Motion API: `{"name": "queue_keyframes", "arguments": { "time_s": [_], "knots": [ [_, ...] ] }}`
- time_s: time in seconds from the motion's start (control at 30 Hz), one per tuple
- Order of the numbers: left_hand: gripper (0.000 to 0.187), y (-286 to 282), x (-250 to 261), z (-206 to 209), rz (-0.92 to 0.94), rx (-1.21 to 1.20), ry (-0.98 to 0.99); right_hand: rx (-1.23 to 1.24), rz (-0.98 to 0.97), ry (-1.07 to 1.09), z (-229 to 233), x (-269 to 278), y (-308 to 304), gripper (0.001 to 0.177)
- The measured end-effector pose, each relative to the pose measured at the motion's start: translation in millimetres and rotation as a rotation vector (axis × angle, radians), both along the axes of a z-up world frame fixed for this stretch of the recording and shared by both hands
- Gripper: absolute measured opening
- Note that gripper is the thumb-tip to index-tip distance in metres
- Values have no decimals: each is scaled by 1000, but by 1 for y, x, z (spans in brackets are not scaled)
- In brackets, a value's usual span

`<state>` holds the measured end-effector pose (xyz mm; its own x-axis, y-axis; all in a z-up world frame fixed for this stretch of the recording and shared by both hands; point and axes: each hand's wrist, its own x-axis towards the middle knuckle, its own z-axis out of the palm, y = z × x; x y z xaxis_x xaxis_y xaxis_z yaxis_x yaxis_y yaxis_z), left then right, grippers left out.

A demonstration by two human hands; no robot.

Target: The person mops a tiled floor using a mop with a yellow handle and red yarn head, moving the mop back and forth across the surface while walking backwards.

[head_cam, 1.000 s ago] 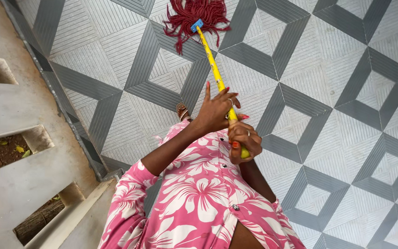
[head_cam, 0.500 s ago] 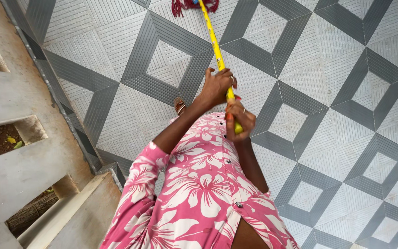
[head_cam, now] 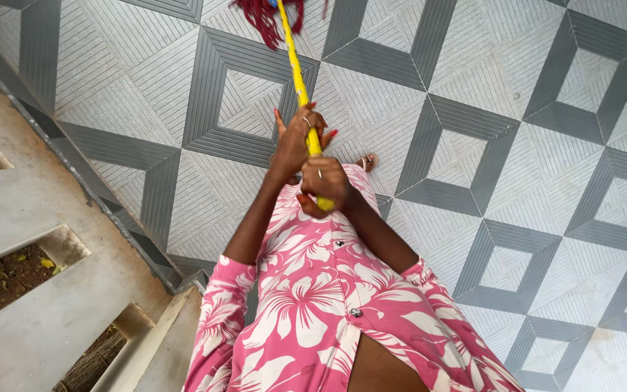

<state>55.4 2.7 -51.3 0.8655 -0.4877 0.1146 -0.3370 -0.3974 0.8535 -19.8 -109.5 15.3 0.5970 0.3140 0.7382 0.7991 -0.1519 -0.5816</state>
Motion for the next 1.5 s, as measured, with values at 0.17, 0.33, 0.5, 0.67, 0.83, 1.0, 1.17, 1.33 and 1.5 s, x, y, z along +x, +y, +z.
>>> {"name": "queue_keyframes", "arguments": {
  "time_s": [0.17, 0.33, 0.5, 0.67, 0.83, 1.0, 1.17, 1.33, 1.5],
  "knots": [
    [25, -4, 36, -23, -61, 165, -43, -49, -99, 115, -13, 9, 1, 12],
    [28, 8, -30, 64, -169, 70, -104, 21, 16, 66, 78, -46, -13, 10],
    [22, -4, -58, 96, -200, 129, -106, 151, 33, -42, 101, -59, -9, 16],
    [20, -9, -46, 74, -236, 136, -82, 250, -12, -144, 67, -51, -11, 17],
    [20, -23, -11, 36, -180, 122, -80, 219, -237, -14, 42, -36, -13, 4],
    [16, -33, 16, -16, -100, 122, -71, 144, -284, 180, 6, -19, -16, 6],
    [14, -14, 25, -29, -125, 215, -140, 15, -244, 182, -2, -10, -2, 12],
    [20, 14, 0, 30, -203, 222, -126, -62, -124, 200, 51, -29, 6, 16],
    [18, 12, -43, 79, -229, 209, -14, -57, -10, 108, 89, -54, 0, 23]
  ]
}}
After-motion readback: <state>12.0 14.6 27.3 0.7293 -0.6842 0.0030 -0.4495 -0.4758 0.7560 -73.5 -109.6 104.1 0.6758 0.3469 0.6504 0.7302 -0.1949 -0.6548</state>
